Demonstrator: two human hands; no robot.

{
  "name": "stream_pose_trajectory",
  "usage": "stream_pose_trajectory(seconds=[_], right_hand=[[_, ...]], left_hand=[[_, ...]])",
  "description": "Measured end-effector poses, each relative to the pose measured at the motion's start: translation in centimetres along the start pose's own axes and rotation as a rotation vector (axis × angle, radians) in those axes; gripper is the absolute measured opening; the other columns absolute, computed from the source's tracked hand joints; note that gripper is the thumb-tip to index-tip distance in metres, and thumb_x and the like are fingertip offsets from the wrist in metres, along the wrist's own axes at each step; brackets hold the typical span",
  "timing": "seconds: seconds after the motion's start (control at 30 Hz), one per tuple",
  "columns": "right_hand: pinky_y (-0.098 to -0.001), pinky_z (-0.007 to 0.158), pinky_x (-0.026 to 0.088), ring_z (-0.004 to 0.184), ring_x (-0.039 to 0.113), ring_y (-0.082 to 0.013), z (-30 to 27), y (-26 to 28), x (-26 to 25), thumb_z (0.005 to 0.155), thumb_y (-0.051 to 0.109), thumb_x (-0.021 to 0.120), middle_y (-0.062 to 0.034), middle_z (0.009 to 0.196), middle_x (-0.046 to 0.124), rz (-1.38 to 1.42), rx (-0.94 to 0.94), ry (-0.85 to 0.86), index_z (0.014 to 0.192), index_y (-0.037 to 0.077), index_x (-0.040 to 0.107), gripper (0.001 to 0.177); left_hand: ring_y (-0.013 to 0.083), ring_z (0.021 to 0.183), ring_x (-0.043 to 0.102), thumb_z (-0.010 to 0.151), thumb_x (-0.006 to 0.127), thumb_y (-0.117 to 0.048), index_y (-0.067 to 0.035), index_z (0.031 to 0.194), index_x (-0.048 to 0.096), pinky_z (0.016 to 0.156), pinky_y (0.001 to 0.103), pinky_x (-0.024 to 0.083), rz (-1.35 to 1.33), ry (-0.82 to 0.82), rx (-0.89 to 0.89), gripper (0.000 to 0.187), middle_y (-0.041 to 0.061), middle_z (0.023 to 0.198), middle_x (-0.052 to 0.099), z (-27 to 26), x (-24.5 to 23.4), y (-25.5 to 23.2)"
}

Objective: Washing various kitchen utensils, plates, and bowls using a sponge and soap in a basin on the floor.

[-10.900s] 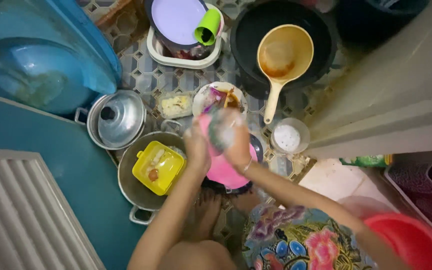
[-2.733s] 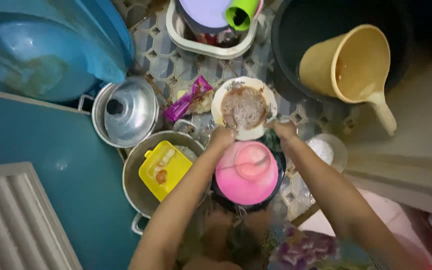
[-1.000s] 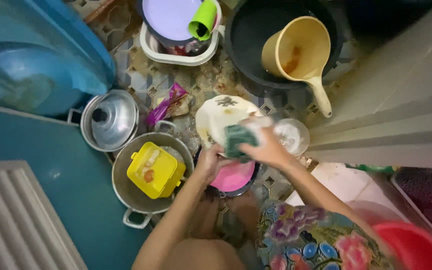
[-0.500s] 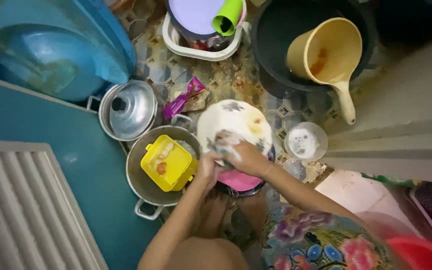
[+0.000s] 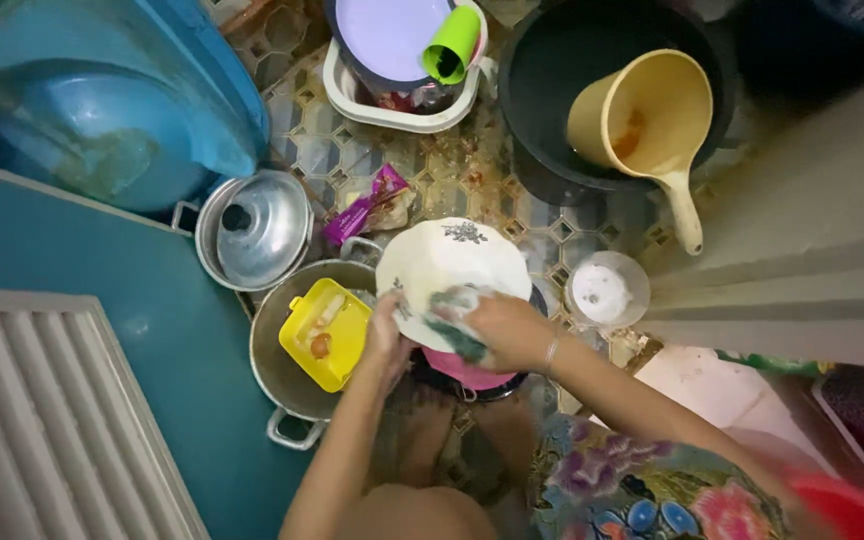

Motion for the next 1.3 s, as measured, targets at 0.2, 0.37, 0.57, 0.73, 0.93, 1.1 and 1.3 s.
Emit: stream_pose_trajectory(seconds=[0.2, 0.37, 0.57, 0.73, 0.93, 1.1, 1.3], right_hand=[[-0.0362, 0.08, 0.061, 0.085, 0.074, -0.0262, -1.5, -1.9, -0.7, 0.078, 0.012, 0.077, -0.0121, 0.109, 0.073, -0.1, 0.075, 0.099, 0.139, 0.024, 0.061, 0.064], [-0.0293, 0.072, 0.061, 0.082, 0.079, -0.0149, -2.6, -5.7, -8.4, 0.086, 0.011, 0.078, -0.0109, 0.126, 0.075, 0.452, -0.112, -0.359, 0.112, 0.012, 0.074, 0.026], [-0.028, 0.066, 0.057, 0.078, 0.068, -0.0115, -4.4, -16.9, -2.0, 0.089, 0.026, 0.082, -0.0075, 0.096, 0.075, 1.142, 0.492, -0.584, 0.108, 0.002, 0.075, 0.032], [-0.0385, 0.076, 0.059, 0.083, 0.076, -0.0253, -8.1, -12.4, -0.9, 0.097, 0.044, 0.069, -0.017, 0.096, 0.078, 0.349, 0.776, -0.831, 0.116, 0.005, 0.073, 0.043], [-0.0517, 0.088, 0.055, 0.099, 0.07, -0.0397, -1.5, -3.4, 2.4, 0.084, 0.056, 0.068, -0.0238, 0.125, 0.063, -0.123, -0.069, -0.542, 0.122, 0.01, 0.07, 0.059], [-0.0498, 0.074, 0.057, 0.081, 0.071, -0.0353, 2.9, -12.8, 0.6, 0.09, 0.041, 0.064, -0.0149, 0.093, 0.073, -0.001, 0.224, -0.506, 0.103, 0.012, 0.075, 0.034], [-0.0514, 0.095, 0.048, 0.102, 0.067, -0.0327, 1.0, -4.0, -1.5, 0.091, 0.031, 0.062, -0.0142, 0.112, 0.071, -0.203, 0.076, -0.642, 0.11, 0.014, 0.074, 0.027]], left_hand=[[0.037, 0.127, 0.061, 0.094, 0.037, -0.066, -0.007, 0.15, 0.045, 0.106, 0.053, 0.05, -0.074, 0.176, -0.129, 0.082, 0.017, 0.143, 0.06, -0.9, 4.4, -1.5], [0.0375, 0.131, 0.053, 0.091, 0.034, -0.073, -0.024, 0.155, 0.033, 0.108, 0.056, 0.043, 0.052, 0.04, -0.174, 0.08, 0.008, 0.15, 0.048, 2.7, 2.8, 3.0], [0.0347, 0.12, 0.063, 0.101, 0.053, -0.043, -0.006, 0.149, 0.049, 0.105, 0.055, 0.05, -0.055, -0.082, 0.156, 0.061, 0.02, 0.139, 0.06, 1.1, 1.2, -1.0], [0.0298, 0.116, 0.066, 0.104, 0.052, -0.036, 0.006, 0.14, 0.052, 0.102, 0.048, 0.053, -0.214, -0.038, 0.35, 0.056, 0.017, 0.132, 0.066, 1.8, 1.1, -2.5], [0.0246, 0.097, 0.065, 0.107, 0.05, -0.04, 0.0, 0.128, 0.063, 0.085, 0.041, 0.054, 0.147, -0.281, 0.321, 0.047, 0.016, 0.115, 0.068, 1.8, 0.3, 1.1], [0.0205, 0.077, 0.06, 0.104, 0.052, -0.043, 0.001, 0.1, 0.068, 0.068, 0.042, 0.051, 0.571, -0.376, 0.31, 0.047, 0.014, 0.085, 0.066, -2.0, 3.5, -1.1], [0.0218, 0.077, 0.06, 0.107, 0.051, -0.044, 0.003, 0.1, 0.069, 0.072, 0.045, 0.052, 0.447, -0.379, 0.433, 0.051, 0.013, 0.086, 0.067, -0.5, 2.8, -2.6]])
Point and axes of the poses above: each hand's wrist, its own z-axis towards the middle knuckle, its own x-axis out of the palm, y = z × x, the point moved 10 cm from there along z, towards the middle knuckle
